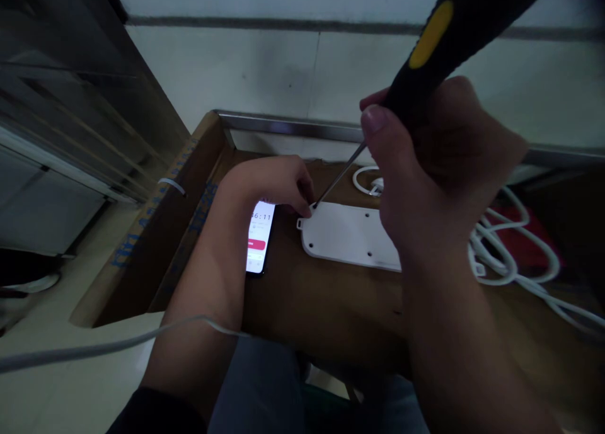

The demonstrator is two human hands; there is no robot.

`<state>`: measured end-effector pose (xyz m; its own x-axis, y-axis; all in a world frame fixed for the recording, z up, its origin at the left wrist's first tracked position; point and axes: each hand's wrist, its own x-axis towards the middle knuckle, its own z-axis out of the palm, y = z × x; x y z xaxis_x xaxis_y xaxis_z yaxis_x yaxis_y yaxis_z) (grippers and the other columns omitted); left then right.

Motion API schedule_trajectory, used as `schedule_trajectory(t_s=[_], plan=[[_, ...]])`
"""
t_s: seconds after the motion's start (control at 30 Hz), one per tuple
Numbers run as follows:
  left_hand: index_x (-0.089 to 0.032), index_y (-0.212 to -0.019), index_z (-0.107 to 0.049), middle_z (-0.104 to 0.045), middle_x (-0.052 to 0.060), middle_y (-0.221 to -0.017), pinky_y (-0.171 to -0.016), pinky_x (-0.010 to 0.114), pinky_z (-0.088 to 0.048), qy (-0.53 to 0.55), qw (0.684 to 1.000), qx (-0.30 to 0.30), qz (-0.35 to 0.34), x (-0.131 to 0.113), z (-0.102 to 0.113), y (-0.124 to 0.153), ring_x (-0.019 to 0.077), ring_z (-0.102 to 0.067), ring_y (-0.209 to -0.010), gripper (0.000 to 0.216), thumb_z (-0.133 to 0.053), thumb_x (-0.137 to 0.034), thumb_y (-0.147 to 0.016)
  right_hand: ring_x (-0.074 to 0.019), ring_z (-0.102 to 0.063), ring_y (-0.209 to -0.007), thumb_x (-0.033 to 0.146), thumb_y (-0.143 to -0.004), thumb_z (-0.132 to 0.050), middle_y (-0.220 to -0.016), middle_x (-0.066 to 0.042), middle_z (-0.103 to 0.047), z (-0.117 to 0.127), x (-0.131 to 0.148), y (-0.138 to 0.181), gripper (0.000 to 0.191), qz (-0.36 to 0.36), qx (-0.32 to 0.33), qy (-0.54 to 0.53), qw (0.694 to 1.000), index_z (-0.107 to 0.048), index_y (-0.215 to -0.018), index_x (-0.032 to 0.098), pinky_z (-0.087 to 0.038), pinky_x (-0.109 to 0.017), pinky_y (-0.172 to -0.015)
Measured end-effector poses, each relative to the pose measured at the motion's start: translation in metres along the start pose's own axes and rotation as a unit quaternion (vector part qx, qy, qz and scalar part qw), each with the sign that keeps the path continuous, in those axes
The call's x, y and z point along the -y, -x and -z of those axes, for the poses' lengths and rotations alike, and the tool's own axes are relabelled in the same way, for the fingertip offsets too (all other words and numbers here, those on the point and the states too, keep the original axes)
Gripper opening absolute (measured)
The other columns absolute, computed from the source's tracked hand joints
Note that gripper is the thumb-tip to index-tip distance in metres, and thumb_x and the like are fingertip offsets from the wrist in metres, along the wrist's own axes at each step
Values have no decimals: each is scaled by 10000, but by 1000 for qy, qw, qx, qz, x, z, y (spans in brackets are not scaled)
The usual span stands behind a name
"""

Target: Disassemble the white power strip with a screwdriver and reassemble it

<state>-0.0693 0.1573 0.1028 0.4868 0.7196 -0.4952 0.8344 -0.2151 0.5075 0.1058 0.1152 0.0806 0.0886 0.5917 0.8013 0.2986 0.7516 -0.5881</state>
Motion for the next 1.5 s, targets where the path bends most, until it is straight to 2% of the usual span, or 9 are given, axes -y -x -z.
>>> schedule_trajectory(t_s=[0.13,0.33,0.47,0.67,0.8,1.03,1.2,1.5], plan=[[-165,-1066,-835,-823,61,-926,-765,299,-495,-4,1000,-6,16,-2,-1,0,222,-722,-851,303,-801,-283,-789,-75,-584,-751,371,-948,-716,-886,-16,-651,0,1,0,193,-4,-4,13,1000,-788,-986,197,-468,-266,-661],[-169,-1055,-831,-822,42,-918,-764,264,-491,-3,1000,1,1,2,-1,0,184,-709,-821,301,-789,-297,-787,-60,-562,-726,342,-937,-718,-893,-16,-645,-1,0,-1,182,-8,-11,-19,1000,-788,-1004,188,-434,-266,-660],[-162,-1067,-833,-821,56,-920,-769,287,-504,4,1000,2,0,3,0,-1,203,-715,-822,316,-800,-303,-786,-68,-554,-717,343,-931,-717,-880,-17,-644,-1,-2,-1,175,-5,-13,-19,1000,-791,-1000,199,-431,-281,-651],[-158,-1047,-834,-820,54,-910,-733,276,-483,-3,1000,-2,-2,0,0,-1,188,-706,-809,261,-809,-270,-813,-65,-587,-753,309,-932,-731,-906,-21,-663,0,1,-1,156,-6,-2,-11,1000,-788,-1001,181,-464,-249,-641],[-156,-1080,-832,-823,48,-910,-749,265,-485,-5,1000,-4,0,1,0,-1,183,-702,-805,311,-805,-295,-803,-51,-589,-771,348,-969,-706,-909,-4,-643,3,4,-1,176,-18,24,21,999,-774,-1019,194,-481,-234,-667],[-148,-1074,-838,-819,62,-906,-786,282,-509,9,1000,-4,-6,4,0,-2,207,-719,-820,328,-800,-290,-781,-44,-583,-759,309,-967,-708,-915,-9,-647,3,4,-1,155,-18,15,-4,1000,-770,-1027,180,-472,-245,-674],[-158,-1038,-837,-812,33,-857,-759,238,-493,9,999,-4,-33,7,-1,-3,174,-705,-795,308,-794,-300,-768,-42,-577,-756,346,-978,-699,-900,3,-647,4,5,-2,178,-10,15,22,1000,-763,-1030,188,-471,-248,-675],[-164,-976,-843,-796,21,-802,-747,247,-494,32,999,-14,-15,5,-1,-3,176,-704,-762,249,-823,-260,-746,-55,-577,-764,297,-959,-720,-912,-19,-635,2,2,-2,156,-19,20,-12,1000,-773,-1026,167,-465,-263,-671]])
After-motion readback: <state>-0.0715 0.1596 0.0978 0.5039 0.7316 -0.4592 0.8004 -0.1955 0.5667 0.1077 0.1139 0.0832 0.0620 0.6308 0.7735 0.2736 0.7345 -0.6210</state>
